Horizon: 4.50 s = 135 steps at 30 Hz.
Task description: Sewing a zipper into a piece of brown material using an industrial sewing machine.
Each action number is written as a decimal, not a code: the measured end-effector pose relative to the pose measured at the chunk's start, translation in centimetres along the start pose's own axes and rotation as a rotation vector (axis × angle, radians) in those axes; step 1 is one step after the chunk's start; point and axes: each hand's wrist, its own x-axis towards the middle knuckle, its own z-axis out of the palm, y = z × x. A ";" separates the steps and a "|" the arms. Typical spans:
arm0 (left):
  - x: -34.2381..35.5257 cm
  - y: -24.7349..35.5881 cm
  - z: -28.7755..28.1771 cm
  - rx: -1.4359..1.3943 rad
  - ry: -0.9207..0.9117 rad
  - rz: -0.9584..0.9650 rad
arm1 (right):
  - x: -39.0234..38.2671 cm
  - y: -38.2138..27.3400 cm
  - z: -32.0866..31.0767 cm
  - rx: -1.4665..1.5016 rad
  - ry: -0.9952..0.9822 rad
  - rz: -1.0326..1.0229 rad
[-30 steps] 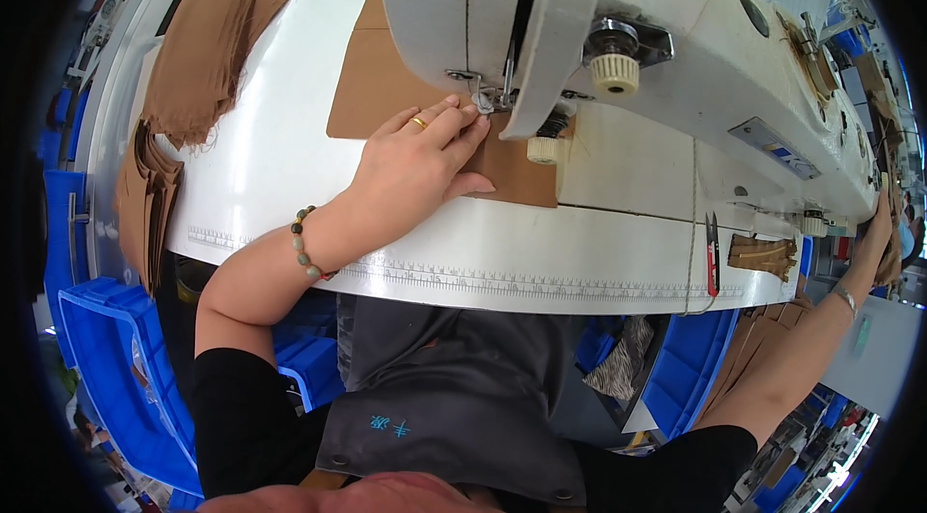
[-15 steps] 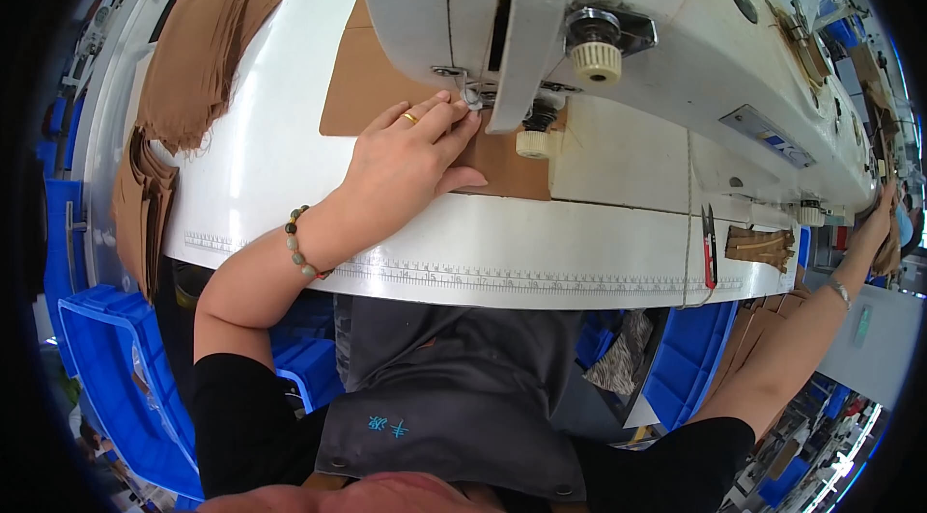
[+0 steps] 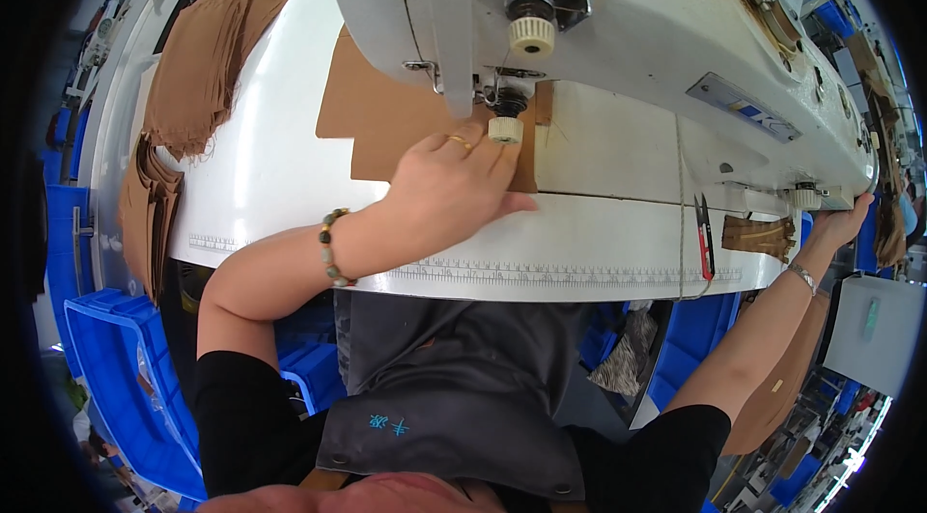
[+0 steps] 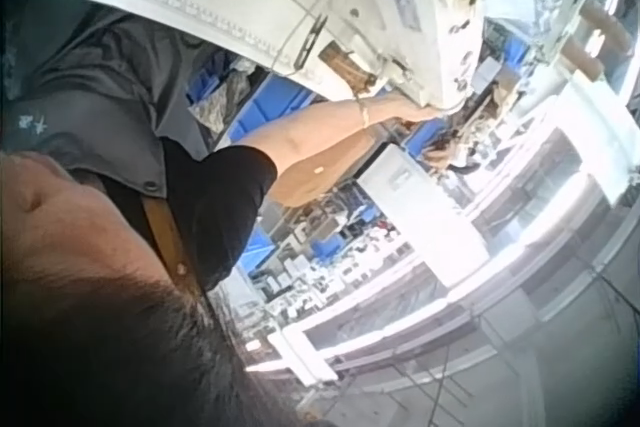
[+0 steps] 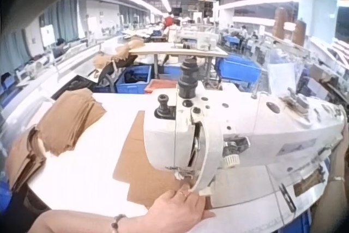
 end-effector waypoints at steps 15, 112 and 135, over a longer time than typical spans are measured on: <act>-3.2 -5.8 -3.4 -0.214 -0.133 0.142 | 1.5 0.6 -2.4 0.016 -0.070 0.041; -1.1 -8.5 -4.2 -0.465 -0.309 -0.197 | -35.9 -2.8 26.5 -0.638 -1.548 -0.403; -2.7 -13.3 2.5 -0.218 -0.156 0.042 | -36.7 -2.0 26.1 -0.635 -1.450 -0.385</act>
